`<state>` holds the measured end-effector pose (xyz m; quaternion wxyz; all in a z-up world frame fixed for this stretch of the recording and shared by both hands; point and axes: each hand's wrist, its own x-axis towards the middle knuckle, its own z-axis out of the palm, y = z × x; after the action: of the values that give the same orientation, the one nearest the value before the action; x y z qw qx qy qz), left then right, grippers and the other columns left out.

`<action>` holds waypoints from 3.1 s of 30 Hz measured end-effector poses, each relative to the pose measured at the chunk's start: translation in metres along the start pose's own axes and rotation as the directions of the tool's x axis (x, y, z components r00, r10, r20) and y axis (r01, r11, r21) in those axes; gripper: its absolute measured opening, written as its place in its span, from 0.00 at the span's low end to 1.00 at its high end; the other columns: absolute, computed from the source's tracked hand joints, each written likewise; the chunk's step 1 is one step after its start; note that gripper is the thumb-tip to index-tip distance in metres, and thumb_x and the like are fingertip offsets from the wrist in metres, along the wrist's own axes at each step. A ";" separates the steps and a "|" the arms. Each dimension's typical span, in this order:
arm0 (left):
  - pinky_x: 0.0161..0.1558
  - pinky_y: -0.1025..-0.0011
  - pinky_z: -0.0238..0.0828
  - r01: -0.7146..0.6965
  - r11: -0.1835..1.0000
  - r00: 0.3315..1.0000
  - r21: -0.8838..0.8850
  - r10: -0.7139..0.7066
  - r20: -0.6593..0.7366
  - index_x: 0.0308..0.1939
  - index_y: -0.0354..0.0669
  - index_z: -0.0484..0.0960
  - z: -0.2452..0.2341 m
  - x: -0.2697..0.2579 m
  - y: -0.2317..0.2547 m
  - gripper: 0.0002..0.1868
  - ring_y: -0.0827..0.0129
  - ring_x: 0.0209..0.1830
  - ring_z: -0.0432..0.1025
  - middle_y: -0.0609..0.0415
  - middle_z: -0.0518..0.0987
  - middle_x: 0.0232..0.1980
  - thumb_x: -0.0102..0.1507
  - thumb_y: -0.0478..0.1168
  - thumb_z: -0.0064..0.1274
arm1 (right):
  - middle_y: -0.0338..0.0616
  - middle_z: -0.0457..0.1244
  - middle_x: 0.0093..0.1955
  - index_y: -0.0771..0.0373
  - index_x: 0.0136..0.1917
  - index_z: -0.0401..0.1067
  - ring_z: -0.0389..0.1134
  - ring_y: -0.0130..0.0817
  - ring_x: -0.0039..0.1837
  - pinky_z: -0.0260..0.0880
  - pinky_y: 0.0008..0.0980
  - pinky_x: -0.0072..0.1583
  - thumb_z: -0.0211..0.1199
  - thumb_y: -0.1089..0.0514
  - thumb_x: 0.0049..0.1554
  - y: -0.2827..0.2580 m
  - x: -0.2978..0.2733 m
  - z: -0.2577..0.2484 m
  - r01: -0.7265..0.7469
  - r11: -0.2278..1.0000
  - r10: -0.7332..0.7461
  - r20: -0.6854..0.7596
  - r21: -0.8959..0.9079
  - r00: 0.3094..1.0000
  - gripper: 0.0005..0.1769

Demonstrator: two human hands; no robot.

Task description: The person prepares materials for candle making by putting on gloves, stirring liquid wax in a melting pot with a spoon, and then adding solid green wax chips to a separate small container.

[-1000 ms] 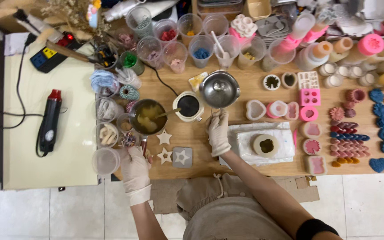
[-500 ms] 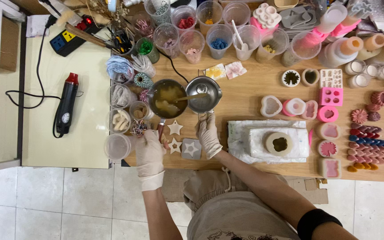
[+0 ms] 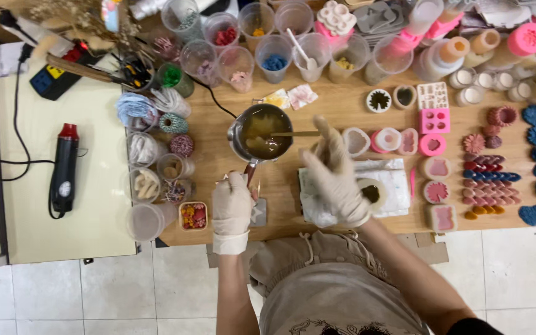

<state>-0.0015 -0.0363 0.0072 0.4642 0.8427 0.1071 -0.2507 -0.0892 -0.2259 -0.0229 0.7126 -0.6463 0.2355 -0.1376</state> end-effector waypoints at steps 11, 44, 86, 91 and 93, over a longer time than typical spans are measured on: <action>0.25 0.67 0.70 -0.140 0.983 0.979 0.123 0.118 0.168 0.18 0.37 0.80 0.056 0.004 0.009 0.32 0.67 0.15 0.73 0.52 0.76 0.15 0.69 0.51 0.33 | 0.42 0.67 0.41 0.63 0.58 0.80 0.67 0.28 0.43 0.69 0.27 0.48 0.65 0.58 0.65 -0.102 0.056 -0.061 0.470 0.770 -0.367 0.303 -0.432 0.880 0.11; 0.23 0.65 0.65 -0.129 0.989 0.976 -0.071 0.139 0.166 0.22 0.38 0.80 0.179 0.101 -0.018 0.29 0.64 0.16 0.71 0.50 0.75 0.16 0.69 0.51 0.36 | 0.40 0.70 0.46 0.70 0.59 0.77 0.69 0.24 0.46 0.72 0.25 0.50 0.60 0.53 0.66 0.023 0.134 -0.153 -0.164 0.985 0.156 0.148 0.043 0.977 0.18; 0.58 0.46 0.68 -0.271 0.835 0.963 0.480 0.235 0.134 0.45 0.38 0.84 0.290 0.277 -0.148 0.29 0.38 0.54 0.74 0.31 0.81 0.51 0.72 0.55 0.32 | 0.36 0.64 0.55 0.63 0.73 0.67 0.64 0.28 0.55 0.65 0.34 0.61 0.67 0.64 0.61 -0.037 0.001 -0.229 -0.030 0.610 -0.030 0.062 0.791 0.998 0.27; 0.62 0.48 0.66 -0.446 0.799 0.874 0.403 0.485 0.005 0.56 0.36 0.77 0.295 0.230 -0.124 0.24 0.37 0.59 0.71 0.30 0.78 0.57 0.72 0.50 0.33 | 0.38 0.66 0.63 0.63 0.73 0.67 0.67 0.30 0.58 0.67 0.29 0.58 0.65 0.57 0.59 -0.017 0.084 -0.222 -0.062 0.962 0.017 -0.165 -0.268 0.986 0.29; 0.58 0.47 0.66 -0.487 0.791 0.836 0.370 0.545 -0.064 0.55 0.36 0.75 0.285 0.192 -0.097 0.21 0.38 0.56 0.71 0.31 0.76 0.55 0.70 0.48 0.37 | 0.48 0.62 0.65 0.63 0.75 0.65 0.67 0.37 0.58 0.70 0.34 0.57 0.69 0.59 0.57 0.020 0.134 -0.220 0.117 0.804 -0.215 -0.102 -0.583 0.971 0.34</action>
<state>0.0295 -0.2315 -0.2896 0.3524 0.9245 -0.1337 -0.0571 -0.0906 -0.4789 -0.0752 0.4486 -0.8352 0.2656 -0.1748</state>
